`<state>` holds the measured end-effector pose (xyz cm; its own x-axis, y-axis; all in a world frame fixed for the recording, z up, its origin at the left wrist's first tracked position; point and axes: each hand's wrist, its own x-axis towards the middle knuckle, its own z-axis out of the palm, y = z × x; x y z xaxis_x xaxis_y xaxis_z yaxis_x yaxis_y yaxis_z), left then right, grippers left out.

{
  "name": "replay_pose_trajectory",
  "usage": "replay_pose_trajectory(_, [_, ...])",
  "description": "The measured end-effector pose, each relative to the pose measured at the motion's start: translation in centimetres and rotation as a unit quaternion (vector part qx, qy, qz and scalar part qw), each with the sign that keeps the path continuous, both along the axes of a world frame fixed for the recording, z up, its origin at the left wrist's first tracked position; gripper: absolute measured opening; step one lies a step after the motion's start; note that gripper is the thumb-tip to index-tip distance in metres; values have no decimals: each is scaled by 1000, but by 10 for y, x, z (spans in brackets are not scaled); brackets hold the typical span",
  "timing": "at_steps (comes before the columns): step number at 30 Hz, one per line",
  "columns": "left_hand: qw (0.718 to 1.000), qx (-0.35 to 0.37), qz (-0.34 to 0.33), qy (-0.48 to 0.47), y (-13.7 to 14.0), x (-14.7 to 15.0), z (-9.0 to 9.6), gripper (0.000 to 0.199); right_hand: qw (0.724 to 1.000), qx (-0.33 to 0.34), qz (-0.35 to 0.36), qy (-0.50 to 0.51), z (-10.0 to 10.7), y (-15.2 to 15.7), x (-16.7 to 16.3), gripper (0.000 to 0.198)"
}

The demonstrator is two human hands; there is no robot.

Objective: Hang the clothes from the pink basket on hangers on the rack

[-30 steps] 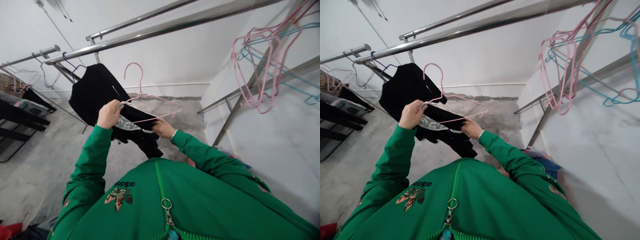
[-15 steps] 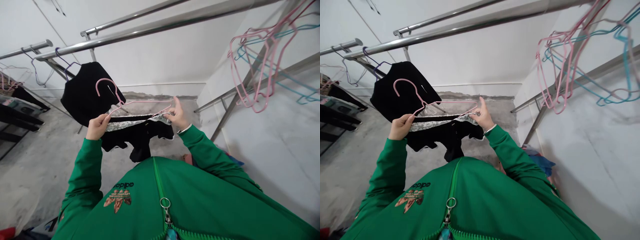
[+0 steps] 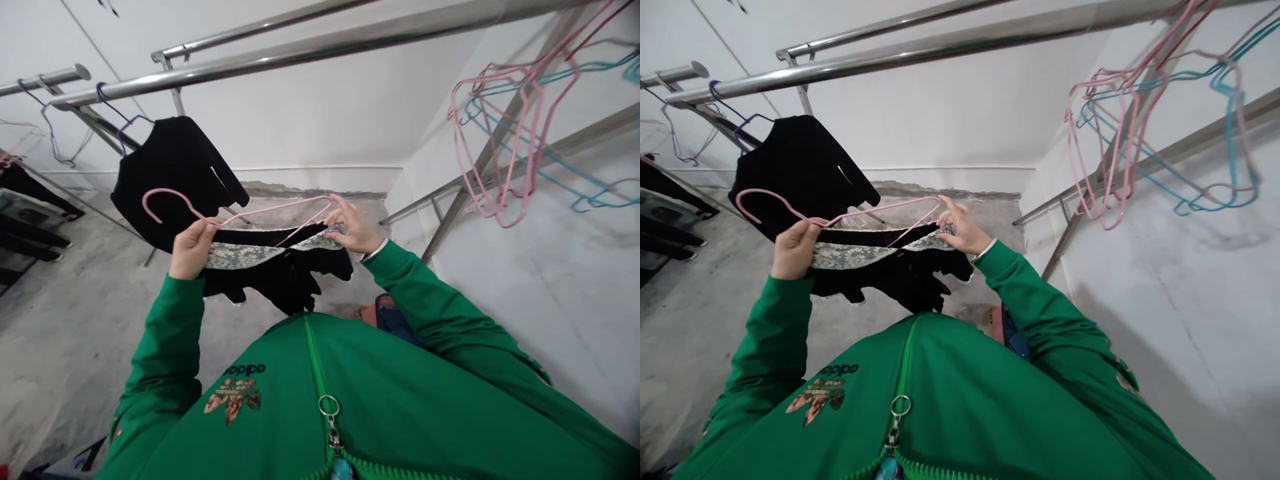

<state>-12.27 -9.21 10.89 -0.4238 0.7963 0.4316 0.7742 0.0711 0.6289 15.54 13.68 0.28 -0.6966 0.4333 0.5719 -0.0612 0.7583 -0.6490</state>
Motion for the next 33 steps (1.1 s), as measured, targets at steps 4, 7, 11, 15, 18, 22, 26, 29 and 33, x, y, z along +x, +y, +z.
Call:
replay_pose_trajectory(4, [998, -55, 10, 3, -7, -12, 5, 33, 985, 132, -19, -109, 3, 11, 17, 60])
replay_pose_trajectory(7, [994, -89, -17, 55, -4, -8, -1, 35, 974, 181, -32, -133, 8, 11, 19, 47])
replay_pose_trajectory(11, [976, -82, -13, 199, 3, 5, -13, 34, 974, 205, 4, -95, 17, 4, 20, 37])
replay_pose_trajectory(15, [954, -35, 45, 295, 7, 11, -14, 39, 983, 175, 22, -45, 18, 0, 24, 47])
replay_pose_trajectory(18, [949, -6, 72, 308, 10, 13, -9, 40, 988, 140, -33, -52, 10, 4, 18, 53])
replay_pose_trajectory(22, [946, -10, 65, 318, 11, 16, -1, 38, 983, 142, -47, -103, -2, 9, -2, 52])
replay_pose_trajectory(26, [939, -9, 57, 339, 9, 17, 1, 39, 973, 182, -61, -125, 0, 11, -22, 35])
replay_pose_trajectory(29, [938, -12, 41, 344, 9, 19, -3, 40, 968, 224, -19, -116, 9, 6, -33, 34])
replay_pose_trajectory(33, [941, -37, 25, 337, 16, 22, -10, 40, 964, 245, 22, -102, 17, -10, -47, 38])
